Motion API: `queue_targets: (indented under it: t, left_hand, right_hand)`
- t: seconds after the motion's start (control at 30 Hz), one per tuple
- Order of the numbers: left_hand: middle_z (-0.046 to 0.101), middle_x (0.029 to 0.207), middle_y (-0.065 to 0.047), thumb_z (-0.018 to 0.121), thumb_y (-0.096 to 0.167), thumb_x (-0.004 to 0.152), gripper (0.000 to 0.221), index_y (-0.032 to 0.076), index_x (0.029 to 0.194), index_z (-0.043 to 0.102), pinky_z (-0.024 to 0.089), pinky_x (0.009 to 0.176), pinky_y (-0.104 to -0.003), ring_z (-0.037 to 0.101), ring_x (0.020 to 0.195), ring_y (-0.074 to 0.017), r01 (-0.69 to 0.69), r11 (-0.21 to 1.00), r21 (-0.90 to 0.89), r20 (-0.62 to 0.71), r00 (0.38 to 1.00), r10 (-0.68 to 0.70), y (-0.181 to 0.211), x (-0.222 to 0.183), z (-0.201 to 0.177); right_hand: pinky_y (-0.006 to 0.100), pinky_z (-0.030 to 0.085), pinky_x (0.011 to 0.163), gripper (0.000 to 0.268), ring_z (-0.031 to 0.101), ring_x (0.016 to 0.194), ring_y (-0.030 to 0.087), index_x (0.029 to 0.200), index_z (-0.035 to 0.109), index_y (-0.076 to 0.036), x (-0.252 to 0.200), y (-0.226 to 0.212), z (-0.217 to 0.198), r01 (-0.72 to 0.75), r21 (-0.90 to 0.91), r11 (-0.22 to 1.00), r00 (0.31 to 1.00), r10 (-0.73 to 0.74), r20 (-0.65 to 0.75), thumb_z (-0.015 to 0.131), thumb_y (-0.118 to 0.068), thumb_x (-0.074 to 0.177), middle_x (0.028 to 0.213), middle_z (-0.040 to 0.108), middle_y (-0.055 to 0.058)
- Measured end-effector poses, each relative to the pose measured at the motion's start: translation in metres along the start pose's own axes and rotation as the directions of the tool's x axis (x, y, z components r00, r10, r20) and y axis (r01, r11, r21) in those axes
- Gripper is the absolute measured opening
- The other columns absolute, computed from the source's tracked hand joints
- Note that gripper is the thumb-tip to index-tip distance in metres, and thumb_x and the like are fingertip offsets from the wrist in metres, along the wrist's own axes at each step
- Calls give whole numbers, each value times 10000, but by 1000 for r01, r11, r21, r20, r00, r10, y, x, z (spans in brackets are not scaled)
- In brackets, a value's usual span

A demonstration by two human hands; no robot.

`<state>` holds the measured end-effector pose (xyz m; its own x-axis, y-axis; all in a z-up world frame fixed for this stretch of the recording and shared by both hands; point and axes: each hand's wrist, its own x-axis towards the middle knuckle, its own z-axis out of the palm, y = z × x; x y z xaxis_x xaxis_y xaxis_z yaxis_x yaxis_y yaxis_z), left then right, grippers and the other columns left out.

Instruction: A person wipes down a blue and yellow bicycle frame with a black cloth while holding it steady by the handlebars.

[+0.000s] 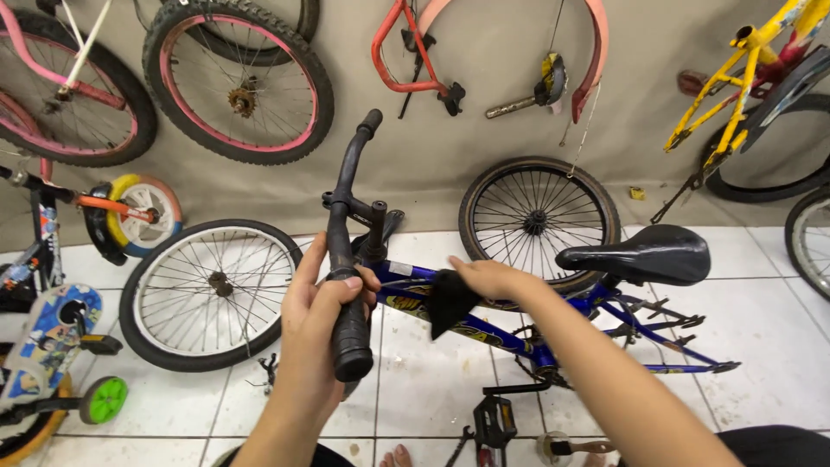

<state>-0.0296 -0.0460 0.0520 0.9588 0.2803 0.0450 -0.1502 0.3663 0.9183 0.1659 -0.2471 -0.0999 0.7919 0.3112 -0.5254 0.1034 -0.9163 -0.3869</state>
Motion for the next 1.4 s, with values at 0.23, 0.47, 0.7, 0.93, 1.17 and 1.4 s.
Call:
queue_targets:
  t: [0.23, 0.47, 0.7, 0.93, 1.17, 1.4]
  left_hand:
    - [717, 971, -232, 561, 115, 800, 795, -11, 1563, 378, 498, 769, -291, 593, 841, -203, -4, 1000, 16, 6, 1000, 4, 1, 4, 1]
    - [732, 1050, -255, 549, 119, 806, 875, -3, 1614, 237, 513, 757, -312, 639, 817, -223, -22, 1000, -14, 20, 1000, 22, -5, 6, 6]
    - [679, 932, -217, 571, 120, 792, 824, 13, 1588, 382, 454, 519, -232, 598, 656, -168, 24, 997, 69, -73, 997, -18, -9, 8, -1]
    - [718, 1210, -307, 506, 118, 798, 826, -8, 1589, 303, 505, 633, -246, 740, 949, -284, -23, 999, 42, 33, 999, 22, -1, 8, 1]
    - [720, 1182, -317, 462, 153, 802, 806, -18, 1579, 333, 493, 654, -278, 732, 942, -301, -24, 992, 125, 25, 999, 21, 1, 10, 4]
    - [684, 1196, -343, 443, 228, 789, 868, -59, 1592, 282, 470, 671, -287, 706, 948, -334, -53, 985, 167, 31, 998, 48, -3, 14, 6]
  right_hand:
    - [515, 439, 1140, 831, 629, 1298, 319, 1224, 766, -92, 5, 34, 3, -78, 61, 995, 996, 81, -49, 178, -632, 995, 1370, 672, 145]
    - [406, 576, 887, 588, 743, 963, 269, 1173, 731, -117, -10, -35, 18, 173, 15, 985, 944, -161, -288, 288, -485, 1056, 1082, 760, 135]
    - [443, 314, 1097, 433, 648, 978, 261, 1094, 793, -184, -56, -106, 6, 703, 132, 698, 690, -627, -362, 585, -432, 806, 1067, 718, 66]
    - [584, 300, 1122, 833, 565, 1176, 377, 1527, 337, 36, -17, -33, 35, 636, -279, 720, 589, -686, -427, 599, -500, 946, 1261, 593, 209]
    - [450, 572, 886, 386, 706, 1000, 341, 1202, 567, -42, -30, 83, -2, 384, -425, 820, 866, -480, -144, 602, -346, 966, 1112, 714, 134]
    - [416, 607, 830, 448, 728, 964, 358, 1286, 572, 38, -61, 124, -6, 404, -327, 854, 847, -484, -218, 541, -43, 846, 1241, 690, 143]
